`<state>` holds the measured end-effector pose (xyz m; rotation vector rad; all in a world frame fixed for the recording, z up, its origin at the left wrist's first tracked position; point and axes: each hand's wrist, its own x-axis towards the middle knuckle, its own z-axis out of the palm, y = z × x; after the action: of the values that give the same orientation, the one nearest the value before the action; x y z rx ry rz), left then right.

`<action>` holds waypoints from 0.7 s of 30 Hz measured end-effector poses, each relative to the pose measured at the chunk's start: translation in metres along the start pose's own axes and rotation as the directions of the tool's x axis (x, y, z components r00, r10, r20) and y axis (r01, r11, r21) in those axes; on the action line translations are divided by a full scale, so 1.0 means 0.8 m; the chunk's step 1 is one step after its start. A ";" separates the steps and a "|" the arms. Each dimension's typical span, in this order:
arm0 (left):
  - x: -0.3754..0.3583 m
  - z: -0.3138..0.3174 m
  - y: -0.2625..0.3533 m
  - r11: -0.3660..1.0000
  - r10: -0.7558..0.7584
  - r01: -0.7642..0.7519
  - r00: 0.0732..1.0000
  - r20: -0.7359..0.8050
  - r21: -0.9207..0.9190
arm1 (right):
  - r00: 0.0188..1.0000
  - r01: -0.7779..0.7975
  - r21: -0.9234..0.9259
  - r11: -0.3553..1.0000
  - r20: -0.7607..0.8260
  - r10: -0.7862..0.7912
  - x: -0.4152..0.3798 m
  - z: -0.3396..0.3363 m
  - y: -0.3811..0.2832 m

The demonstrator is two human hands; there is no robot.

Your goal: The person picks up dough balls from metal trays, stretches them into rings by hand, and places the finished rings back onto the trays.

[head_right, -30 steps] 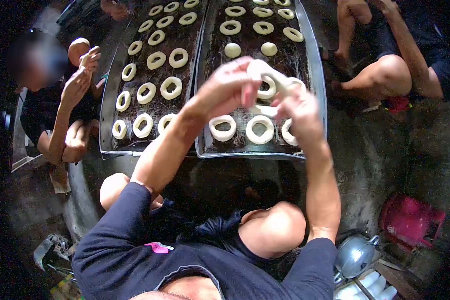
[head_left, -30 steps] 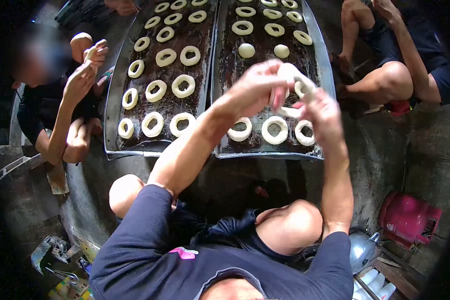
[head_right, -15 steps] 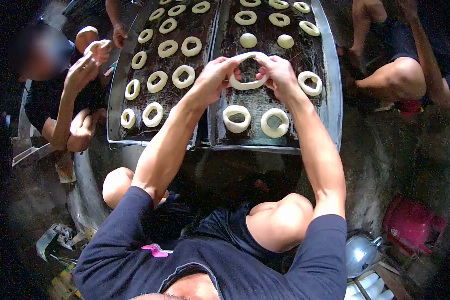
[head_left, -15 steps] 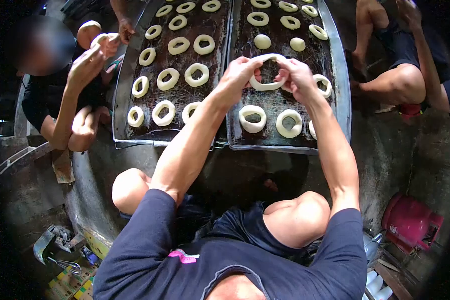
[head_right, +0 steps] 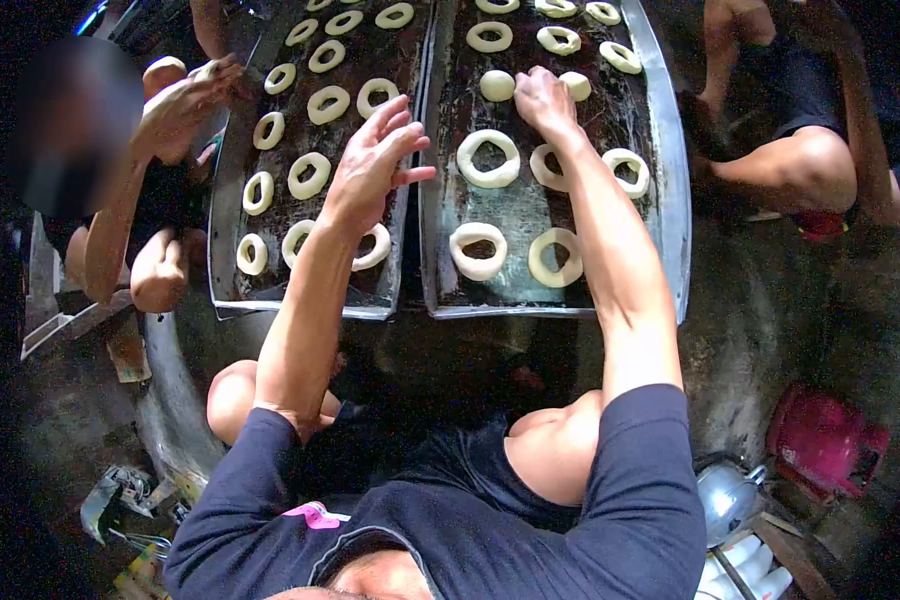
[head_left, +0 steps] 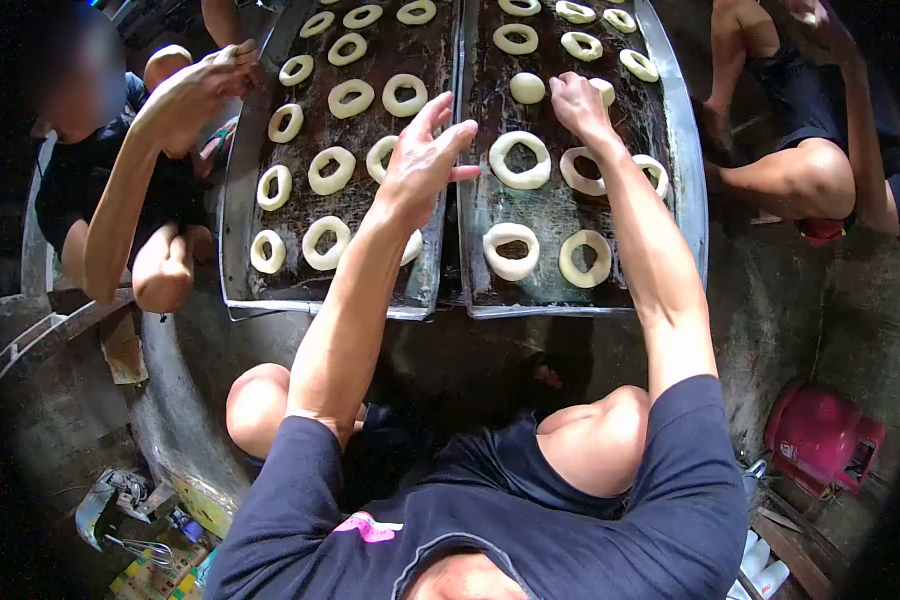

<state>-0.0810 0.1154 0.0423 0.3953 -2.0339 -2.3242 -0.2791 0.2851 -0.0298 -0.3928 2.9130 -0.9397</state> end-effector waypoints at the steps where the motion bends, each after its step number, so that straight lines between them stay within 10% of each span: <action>1: 0.002 -0.004 -0.001 0.999 -0.028 0.028 0.999 0.016 0.016 | 0.998 -0.055 -0.054 0.997 -0.022 0.054 0.013 0.013 -0.001; 8: 0.004 -0.011 -0.017 0.999 -0.042 0.042 0.998 0.051 -0.010 | 0.984 0.032 0.293 0.955 0.159 -0.082 -0.022 0.006 -0.046; 12: 0.008 0.019 -0.030 0.988 -0.027 0.043 0.993 0.112 -0.151 | 0.965 -0.147 0.801 0.580 0.244 -0.093 -0.112 -0.035 -0.061; 16: 0.001 0.055 -0.013 0.964 0.110 -0.065 0.981 0.163 -0.257 | 0.967 -0.123 0.909 0.399 0.200 -0.160 -0.169 -0.073 -0.053; 21: -0.019 0.108 -0.011 0.966 0.209 -0.171 0.958 0.198 -0.193 | 0.986 -0.030 0.866 0.499 0.106 -0.126 -0.200 -0.111 -0.043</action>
<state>-0.0831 0.2036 0.0464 -0.0629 -1.8311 -2.4881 -0.1282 0.3497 0.0586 -0.4185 1.8817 -2.0793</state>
